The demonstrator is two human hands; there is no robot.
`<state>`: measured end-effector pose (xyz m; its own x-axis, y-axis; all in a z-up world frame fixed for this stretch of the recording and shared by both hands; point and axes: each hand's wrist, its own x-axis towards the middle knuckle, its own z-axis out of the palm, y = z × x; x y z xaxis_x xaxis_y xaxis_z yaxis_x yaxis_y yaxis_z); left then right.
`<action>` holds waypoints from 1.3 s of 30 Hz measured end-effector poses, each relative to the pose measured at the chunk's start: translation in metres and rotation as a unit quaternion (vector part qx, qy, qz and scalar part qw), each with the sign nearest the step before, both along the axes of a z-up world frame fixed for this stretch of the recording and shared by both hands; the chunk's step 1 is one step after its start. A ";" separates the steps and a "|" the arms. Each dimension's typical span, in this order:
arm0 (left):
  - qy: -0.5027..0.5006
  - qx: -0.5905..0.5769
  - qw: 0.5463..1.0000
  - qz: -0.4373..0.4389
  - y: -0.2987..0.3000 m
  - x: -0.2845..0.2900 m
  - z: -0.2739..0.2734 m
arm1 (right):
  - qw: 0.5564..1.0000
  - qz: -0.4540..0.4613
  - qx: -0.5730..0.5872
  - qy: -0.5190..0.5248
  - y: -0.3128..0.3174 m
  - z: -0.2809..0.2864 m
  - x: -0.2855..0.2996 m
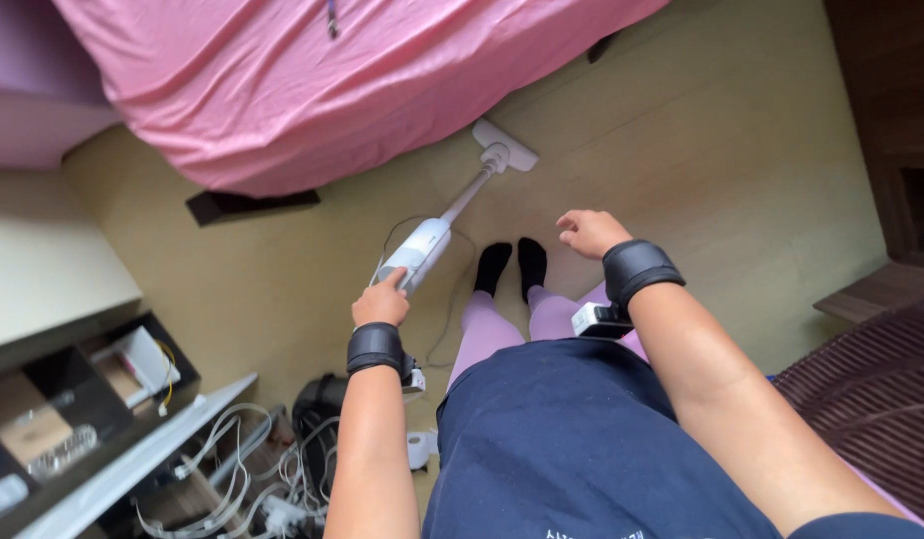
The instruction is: The person uses a corded stick vacuum to clean the floor of a bedroom. They move the vacuum back and forth across the floor, navigating around a bed, a chair, and a TV stand.
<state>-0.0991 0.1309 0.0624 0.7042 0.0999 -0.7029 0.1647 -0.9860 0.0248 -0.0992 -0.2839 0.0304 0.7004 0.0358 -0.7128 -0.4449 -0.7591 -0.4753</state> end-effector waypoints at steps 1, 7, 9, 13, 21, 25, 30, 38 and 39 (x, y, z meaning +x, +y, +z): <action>0.003 0.005 1.000 0.013 0.009 -0.014 0.006 | 1.000 0.013 0.005 0.003 0.001 0.001 0.004; -0.008 0.022 0.990 0.140 0.045 -0.085 0.033 | 0.996 0.086 -0.020 0.026 0.022 0.002 0.019; -0.029 0.015 0.991 0.128 0.046 -0.097 0.039 | 0.994 0.094 -0.024 0.045 0.035 0.007 0.021; -0.049 -0.022 0.993 0.106 0.040 -0.088 0.021 | 0.991 0.122 -0.017 0.047 0.061 0.009 0.020; -0.026 -0.119 0.988 0.095 0.054 -0.056 -0.008 | 0.997 0.073 -0.028 0.017 0.118 0.028 -0.003; -0.027 -0.120 0.988 0.093 0.130 -0.078 -0.011 | 0.997 0.061 -0.040 0.039 0.160 0.025 -0.029; -0.003 -0.097 0.993 0.065 0.257 -0.148 -0.015 | 0.996 0.069 -0.027 0.049 0.232 0.001 -0.059; 0.086 0.024 0.988 0.123 0.400 -0.247 0.008 | 0.997 0.015 0.058 0.049 0.307 0.035 -0.067; 0.093 0.052 0.986 0.125 0.409 -0.253 0.012 | 0.997 0.002 0.052 0.052 0.309 0.040 -0.068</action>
<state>-0.3519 0.5399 0.0746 0.5087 0.3322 -0.7942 0.3945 -0.9100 -0.1280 -0.1672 0.0250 0.0704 0.6224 0.1162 -0.7740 -0.4935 -0.7093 -0.5033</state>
